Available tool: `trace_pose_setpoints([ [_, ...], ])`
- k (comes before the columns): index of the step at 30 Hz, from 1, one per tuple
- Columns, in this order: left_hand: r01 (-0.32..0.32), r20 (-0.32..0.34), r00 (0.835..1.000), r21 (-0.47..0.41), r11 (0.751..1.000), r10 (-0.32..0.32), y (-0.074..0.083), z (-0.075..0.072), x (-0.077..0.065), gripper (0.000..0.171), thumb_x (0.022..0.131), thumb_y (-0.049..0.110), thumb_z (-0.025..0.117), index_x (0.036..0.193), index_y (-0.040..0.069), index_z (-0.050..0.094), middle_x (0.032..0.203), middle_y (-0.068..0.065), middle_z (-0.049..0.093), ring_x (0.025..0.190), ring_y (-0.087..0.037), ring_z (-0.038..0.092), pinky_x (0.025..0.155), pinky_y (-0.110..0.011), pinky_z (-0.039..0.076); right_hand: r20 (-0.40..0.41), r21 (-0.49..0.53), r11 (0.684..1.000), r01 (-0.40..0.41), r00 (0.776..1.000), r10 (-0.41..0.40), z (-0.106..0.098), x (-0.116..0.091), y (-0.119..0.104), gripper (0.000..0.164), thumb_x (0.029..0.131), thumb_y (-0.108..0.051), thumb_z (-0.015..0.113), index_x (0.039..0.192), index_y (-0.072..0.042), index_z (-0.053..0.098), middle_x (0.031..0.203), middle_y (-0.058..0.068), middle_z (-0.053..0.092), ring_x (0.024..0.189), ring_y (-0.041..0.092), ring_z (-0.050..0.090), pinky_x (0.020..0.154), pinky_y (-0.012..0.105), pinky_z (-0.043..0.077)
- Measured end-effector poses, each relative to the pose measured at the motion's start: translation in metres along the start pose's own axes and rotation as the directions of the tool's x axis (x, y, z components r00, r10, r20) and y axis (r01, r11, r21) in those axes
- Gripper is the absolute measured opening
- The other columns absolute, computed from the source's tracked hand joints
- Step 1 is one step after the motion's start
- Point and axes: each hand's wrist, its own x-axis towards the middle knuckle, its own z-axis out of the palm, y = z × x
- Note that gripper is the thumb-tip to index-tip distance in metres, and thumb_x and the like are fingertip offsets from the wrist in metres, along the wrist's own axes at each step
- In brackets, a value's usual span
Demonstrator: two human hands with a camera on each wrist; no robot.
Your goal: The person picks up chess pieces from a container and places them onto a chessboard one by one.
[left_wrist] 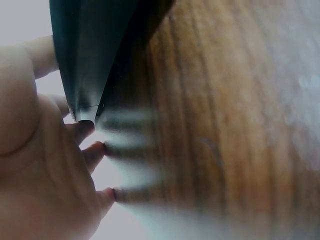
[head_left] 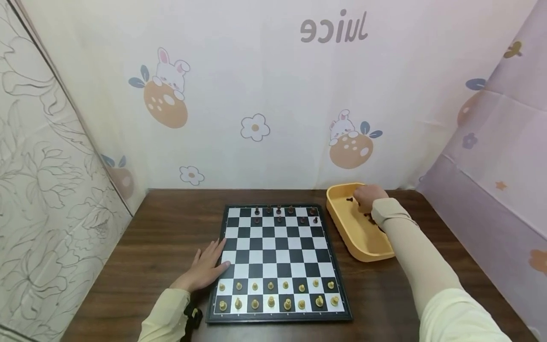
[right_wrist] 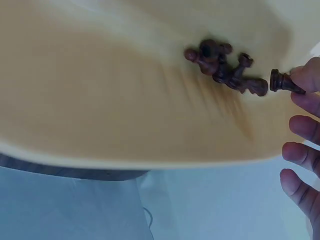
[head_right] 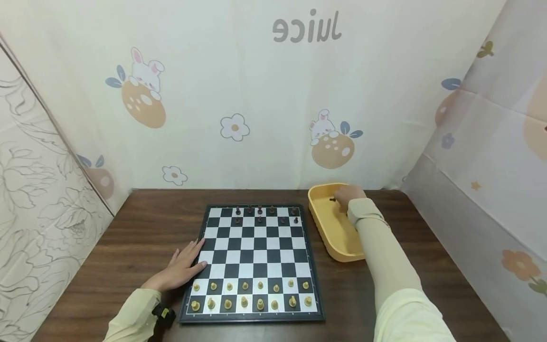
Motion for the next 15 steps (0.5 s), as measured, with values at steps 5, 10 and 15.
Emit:
trace_pose_setpoints([
  [5,-0.002,0.002,1.0,0.0,1.0,0.002,0.001,-0.004,0.0,0.07,0.096,0.038,0.052,0.152,0.007,0.023,0.155,-0.022,0.018,0.142,-0.04,0.009,0.11,-0.06,-0.003,-0.013,-0.005,1.0,-0.005,1.0,0.005,-0.02,0.004,-0.005,0.04,0.077,0.002,0.062,0.057,-0.018,0.033,0.058,-0.001,0.033,0.052,0.011,0.021,0.047,0.027,0.021],
  [10,-0.006,-0.002,1.0,0.015,1.0,0.006,0.0,-0.003,0.0,0.07,0.096,0.038,0.051,0.152,0.006,0.023,0.154,-0.023,0.019,0.142,-0.041,0.011,0.11,-0.061,-0.002,-0.036,-0.041,0.999,-0.001,0.999,0.0,-0.041,0.007,-0.012,0.033,0.078,-0.005,0.067,0.058,-0.015,0.044,0.064,0.002,0.044,0.052,0.015,0.036,0.047,0.029,0.028],
  [15,-0.003,0.001,1.0,0.014,1.0,0.003,0.0,-0.001,-0.001,0.069,0.096,0.037,0.052,0.151,0.006,0.024,0.154,-0.023,0.019,0.142,-0.04,0.01,0.11,-0.061,-0.003,-0.071,-0.032,0.999,0.013,0.997,-0.015,-0.056,0.012,-0.018,0.028,0.073,-0.006,0.07,0.059,-0.015,0.047,0.064,0.0,0.043,0.053,0.015,0.038,0.047,0.03,0.03],
])
